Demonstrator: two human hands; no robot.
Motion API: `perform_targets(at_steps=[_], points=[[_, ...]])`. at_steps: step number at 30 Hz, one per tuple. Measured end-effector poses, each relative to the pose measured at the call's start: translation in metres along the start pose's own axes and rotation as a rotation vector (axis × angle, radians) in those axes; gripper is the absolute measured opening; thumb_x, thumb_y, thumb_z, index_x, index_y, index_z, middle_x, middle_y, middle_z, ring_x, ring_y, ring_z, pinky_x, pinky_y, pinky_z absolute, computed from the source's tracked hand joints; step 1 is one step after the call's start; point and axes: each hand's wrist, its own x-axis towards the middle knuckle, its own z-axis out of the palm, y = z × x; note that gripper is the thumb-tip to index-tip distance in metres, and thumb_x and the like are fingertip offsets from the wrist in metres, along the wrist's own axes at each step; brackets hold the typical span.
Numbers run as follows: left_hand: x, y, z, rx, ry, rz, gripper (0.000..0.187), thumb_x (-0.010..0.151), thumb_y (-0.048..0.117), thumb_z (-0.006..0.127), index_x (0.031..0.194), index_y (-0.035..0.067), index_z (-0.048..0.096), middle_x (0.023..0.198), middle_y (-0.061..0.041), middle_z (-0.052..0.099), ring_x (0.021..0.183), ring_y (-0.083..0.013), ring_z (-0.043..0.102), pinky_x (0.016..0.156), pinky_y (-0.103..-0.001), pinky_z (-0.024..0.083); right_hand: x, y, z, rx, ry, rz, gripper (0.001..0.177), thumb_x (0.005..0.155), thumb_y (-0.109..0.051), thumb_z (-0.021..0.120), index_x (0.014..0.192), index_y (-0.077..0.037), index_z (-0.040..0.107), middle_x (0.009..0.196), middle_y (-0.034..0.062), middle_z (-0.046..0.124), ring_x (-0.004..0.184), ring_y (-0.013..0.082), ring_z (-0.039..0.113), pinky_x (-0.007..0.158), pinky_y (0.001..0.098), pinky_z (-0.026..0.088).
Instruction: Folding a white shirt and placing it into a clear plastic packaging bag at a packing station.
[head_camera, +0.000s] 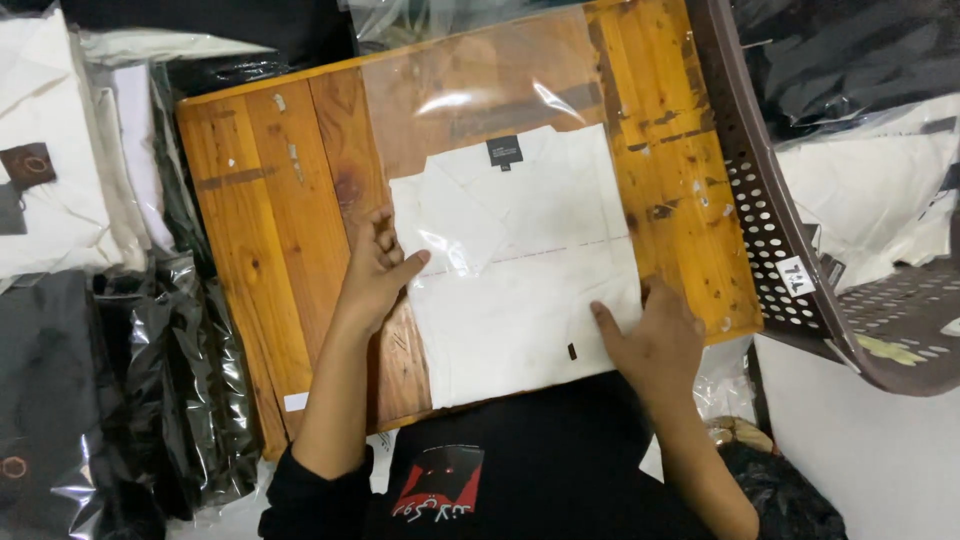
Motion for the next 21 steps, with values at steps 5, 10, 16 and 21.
perform_targets(at_steps=[5,10,16,21], points=[[-0.014,0.045,0.022,0.148,-0.065,-0.001,0.090,0.089,-0.003,0.066,0.162,0.011,0.014,0.156,-0.037,0.029,0.129,-0.0529,0.049,0.096,-0.057,0.058,0.006,-0.001,0.000,0.085,-0.130,0.024,0.046,0.102,-0.052,0.059,0.098,-0.006,0.063,0.082,0.0115,0.064,0.088,0.0327,0.069,0.080,0.0442,0.051],[-0.011,0.045,0.025,0.221,-0.032,-0.022,0.095,0.090,0.000,0.068,0.164,0.014,0.010,0.158,-0.036,0.025,0.129,-0.0518,0.050,0.096,-0.055,0.057,0.057,-0.010,0.008,0.124,-0.147,0.032,0.051,0.106,-0.049,0.051,0.130,-0.004,0.058,0.109,0.0181,0.067,0.102,0.0396,0.070,0.082,0.0521,0.055],[-0.026,0.043,0.031,0.557,0.123,0.027,0.094,0.088,0.008,0.071,0.164,0.016,0.017,0.156,-0.031,0.020,0.128,-0.0554,0.051,0.096,-0.058,0.057,0.027,-0.011,-0.012,-0.224,0.203,-0.133,0.049,0.097,-0.036,0.064,0.137,-0.008,0.059,0.113,0.0154,0.061,0.095,0.0377,0.068,0.078,0.0480,0.053],[-0.019,0.032,0.048,1.313,0.252,0.727,0.081,0.080,0.044,0.084,0.149,0.008,0.060,0.162,-0.036,0.019,0.148,-0.0590,0.019,0.115,-0.067,0.021,-0.012,-0.037,0.013,-0.113,0.477,-0.699,0.050,0.093,-0.046,0.066,0.136,-0.020,0.066,0.137,0.0148,0.063,0.129,0.0354,0.060,0.108,0.0492,0.046]])
